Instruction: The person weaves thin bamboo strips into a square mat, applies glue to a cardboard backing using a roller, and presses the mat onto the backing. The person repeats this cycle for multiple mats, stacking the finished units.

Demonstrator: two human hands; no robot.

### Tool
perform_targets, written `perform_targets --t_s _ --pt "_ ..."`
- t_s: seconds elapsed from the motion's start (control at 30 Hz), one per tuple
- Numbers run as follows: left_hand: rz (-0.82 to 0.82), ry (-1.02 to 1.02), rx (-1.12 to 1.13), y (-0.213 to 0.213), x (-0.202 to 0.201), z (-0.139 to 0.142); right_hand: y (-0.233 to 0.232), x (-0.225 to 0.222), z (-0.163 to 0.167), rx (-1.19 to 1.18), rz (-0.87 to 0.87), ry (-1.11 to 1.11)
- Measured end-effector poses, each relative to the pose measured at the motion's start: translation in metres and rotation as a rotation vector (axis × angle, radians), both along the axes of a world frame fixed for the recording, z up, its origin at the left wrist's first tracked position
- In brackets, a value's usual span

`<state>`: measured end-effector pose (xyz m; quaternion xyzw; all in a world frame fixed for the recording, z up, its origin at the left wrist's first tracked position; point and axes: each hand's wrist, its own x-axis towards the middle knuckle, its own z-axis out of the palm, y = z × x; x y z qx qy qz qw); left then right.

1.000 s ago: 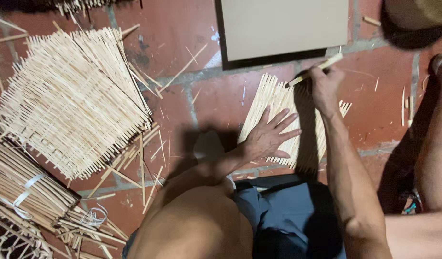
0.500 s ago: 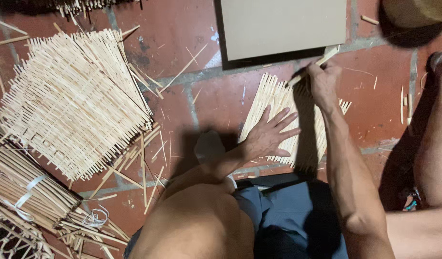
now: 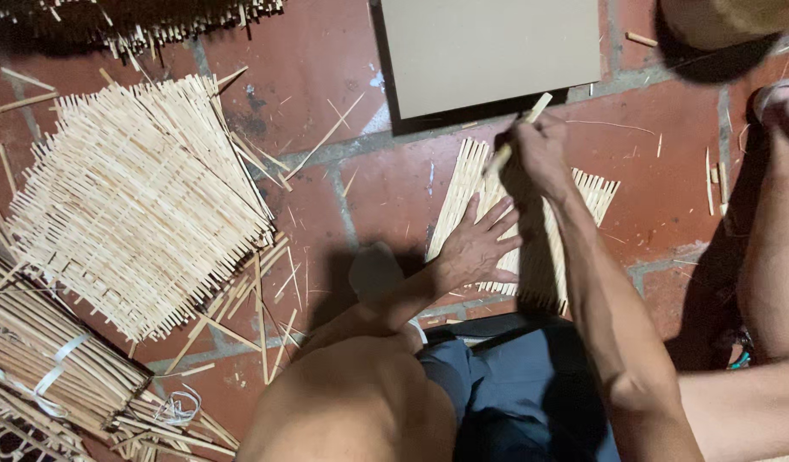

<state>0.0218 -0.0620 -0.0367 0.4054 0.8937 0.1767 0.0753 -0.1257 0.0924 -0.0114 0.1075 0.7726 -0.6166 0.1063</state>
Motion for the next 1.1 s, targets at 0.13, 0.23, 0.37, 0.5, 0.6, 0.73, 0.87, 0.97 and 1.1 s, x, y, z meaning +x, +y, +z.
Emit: perform_targets --t_s 0.13,0.23,0.37,0.5,0.6,0.73,0.87,0.97,1.1 --pt "0.085 0.104 0.227 0.003 0.003 -0.011 0.024 0.036 0.023 0.242 0.045 -0.211" --pt "0.146 0.94 -0.582 0.0 0.001 -0.01 0.015 0.063 0.023 0.567 0.353 0.123" --pt "-0.057 -0.144 -0.123 -0.005 0.0 0.004 0.007 0.066 0.011 0.681 0.548 0.006" --pt "0.026 0.073 0.069 -0.006 -0.001 0.013 0.005 0.059 -0.005 0.695 0.568 0.011" --pt "0.056 0.123 0.118 -0.006 -0.003 0.013 -0.002 0.056 -0.014 0.669 0.391 -0.13" --pt "-0.044 -0.05 -0.043 -0.006 -0.003 0.013 -0.011 0.053 -0.015 0.745 0.23 -0.116" --pt "-0.032 -0.011 0.013 -0.006 -0.004 0.015 -0.011 0.049 -0.006 0.576 0.153 -0.321" --pt "-0.016 0.016 0.052 -0.006 -0.005 0.014 -0.015 0.042 -0.002 0.498 0.097 -0.236" --pt "-0.131 -0.19 -0.168 -0.007 -0.005 0.011 -0.032 0.02 -0.002 0.784 0.17 -0.067"
